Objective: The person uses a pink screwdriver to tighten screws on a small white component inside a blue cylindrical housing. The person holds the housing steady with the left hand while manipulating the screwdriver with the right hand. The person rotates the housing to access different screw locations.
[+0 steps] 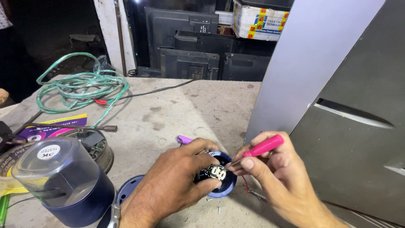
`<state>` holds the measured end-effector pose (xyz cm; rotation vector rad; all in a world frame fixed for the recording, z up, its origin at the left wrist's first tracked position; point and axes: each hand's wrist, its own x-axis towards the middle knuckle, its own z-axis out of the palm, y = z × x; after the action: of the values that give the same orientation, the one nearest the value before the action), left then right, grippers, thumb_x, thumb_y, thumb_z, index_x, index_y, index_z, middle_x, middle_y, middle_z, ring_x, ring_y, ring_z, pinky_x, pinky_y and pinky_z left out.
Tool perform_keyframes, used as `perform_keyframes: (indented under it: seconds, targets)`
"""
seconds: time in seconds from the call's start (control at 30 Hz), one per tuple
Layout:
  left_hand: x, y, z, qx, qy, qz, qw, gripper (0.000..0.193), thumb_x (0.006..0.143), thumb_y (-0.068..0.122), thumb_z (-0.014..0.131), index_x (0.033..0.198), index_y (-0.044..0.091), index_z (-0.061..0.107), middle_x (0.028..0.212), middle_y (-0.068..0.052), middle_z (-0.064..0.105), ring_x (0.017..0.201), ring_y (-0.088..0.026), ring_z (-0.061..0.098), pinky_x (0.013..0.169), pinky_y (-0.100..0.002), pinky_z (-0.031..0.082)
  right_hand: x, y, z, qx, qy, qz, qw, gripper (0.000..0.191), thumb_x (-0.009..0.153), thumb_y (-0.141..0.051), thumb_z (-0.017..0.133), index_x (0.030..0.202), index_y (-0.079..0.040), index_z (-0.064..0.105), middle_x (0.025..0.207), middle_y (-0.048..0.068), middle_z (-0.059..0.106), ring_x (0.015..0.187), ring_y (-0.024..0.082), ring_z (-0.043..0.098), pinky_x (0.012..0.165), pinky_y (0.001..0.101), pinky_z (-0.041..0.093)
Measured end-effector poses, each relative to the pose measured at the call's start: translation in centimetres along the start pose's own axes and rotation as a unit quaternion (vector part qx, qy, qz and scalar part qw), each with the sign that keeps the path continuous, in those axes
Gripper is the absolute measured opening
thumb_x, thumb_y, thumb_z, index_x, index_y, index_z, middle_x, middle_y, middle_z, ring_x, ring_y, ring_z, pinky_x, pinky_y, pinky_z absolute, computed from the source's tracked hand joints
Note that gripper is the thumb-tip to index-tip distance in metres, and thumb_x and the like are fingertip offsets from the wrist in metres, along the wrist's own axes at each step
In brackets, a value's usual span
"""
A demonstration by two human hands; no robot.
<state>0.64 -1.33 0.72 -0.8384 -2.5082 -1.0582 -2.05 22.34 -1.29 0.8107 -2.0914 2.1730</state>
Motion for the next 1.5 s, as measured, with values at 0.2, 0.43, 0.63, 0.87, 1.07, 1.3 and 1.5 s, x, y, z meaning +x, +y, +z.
perform_keyframes:
  seconds: [0.2, 0.43, 0.63, 0.87, 1.07, 1.3, 1.5]
  targets:
    - [0.0, -0.3, 0.1, -0.007, -0.012, -0.015, 1.000, 0.032, 0.076, 0.023, 0.082, 0.101, 0.005, 0.075, 0.118, -0.003, 0.073, 0.092, -0.029, 0.074, 0.078, -0.038, 0.058, 0.9, -0.8, 0.8, -0.105, -0.040, 0.026, 0.993, 0.022, 0.098, -0.010, 0.059, 0.114, -0.005, 0.045, 0.099, 0.012, 0.076, 0.089, 0.014, 0.072, 0.073, 0.0285, 0.060]
    - [0.3, -0.5, 0.2, -0.009, -0.013, -0.027, 0.999, 0.035, 0.076, 0.024, 0.083, 0.099, 0.001, 0.074, 0.122, -0.005, 0.071, 0.091, -0.030, 0.074, 0.077, -0.038, 0.059, 1.8, -2.1, 1.1, -0.247, -0.075, 0.024, 0.966, 0.020, 0.097, -0.020, 0.060, 0.108, -0.006, 0.051, 0.080, 0.006, 0.076, 0.059, 0.009, 0.062, 0.050, 0.0256, 0.051]
    - [0.2, -0.7, 0.3, -0.005, -0.005, -0.018, 1.000, 0.034, 0.076, 0.025, 0.083, 0.100, 0.002, 0.075, 0.122, -0.006, 0.071, 0.094, -0.031, 0.074, 0.080, -0.039, 0.058, 2.1, -2.3, 1.3, -0.274, -0.107, -0.046, 0.955, 0.023, 0.099, -0.020, 0.062, 0.113, -0.005, 0.051, 0.078, 0.004, 0.076, 0.067, 0.010, 0.072, 0.054, 0.0270, 0.056]
    - [0.0, -1.0, 0.5, 0.004, 0.000, -0.010, 1.000, 0.032, 0.076, 0.023, 0.082, 0.100, 0.003, 0.075, 0.123, -0.007, 0.071, 0.096, -0.032, 0.073, 0.081, -0.039, 0.058, 1.5, -1.0, 0.8, -0.312, -0.117, -0.151, 0.931, 0.024, 0.099, -0.013, 0.065, 0.116, -0.004, 0.050, 0.084, 0.008, 0.075, 0.070, 0.018, 0.080, 0.057, 0.0294, 0.060]
    - [0.3, -0.8, 0.6, 0.012, 0.001, -0.004, 1.000, 0.036, 0.072, 0.026, 0.085, 0.099, 0.004, 0.074, 0.121, -0.008, 0.068, 0.096, -0.033, 0.072, 0.080, -0.040, 0.057, 1.3, -0.6, 0.6, -0.303, -0.112, -0.160, 0.933, 0.029, 0.097, -0.011, 0.067, 0.118, -0.004, 0.049, 0.086, 0.008, 0.077, 0.072, 0.020, 0.081, 0.058, 0.0299, 0.061]
    - [0.1, -0.5, 0.6, 0.006, 0.011, -0.008, 1.000, 0.030, 0.074, 0.022, 0.082, 0.097, 0.004, 0.075, 0.117, -0.006, 0.072, 0.091, -0.030, 0.074, 0.077, -0.038, 0.059, 0.7, 0.2, 0.4, -0.331, -0.139, -0.266, 0.895, 0.028, 0.098, -0.008, 0.066, 0.119, -0.004, 0.049, 0.103, 0.010, 0.077, 0.084, 0.022, 0.082, 0.068, 0.0284, 0.065]
    - [0.1, -0.7, 0.6, 0.009, 0.015, 0.023, 1.000, 0.031, 0.074, 0.024, 0.083, 0.095, 0.003, 0.074, 0.118, -0.008, 0.071, 0.091, -0.033, 0.073, 0.076, -0.039, 0.058, 0.6, 0.8, -0.1, -0.178, -0.109, -0.140, 0.968, 0.022, 0.101, -0.008, 0.062, 0.116, -0.002, 0.047, 0.106, 0.012, 0.078, 0.093, 0.017, 0.079, 0.079, 0.0310, 0.065]
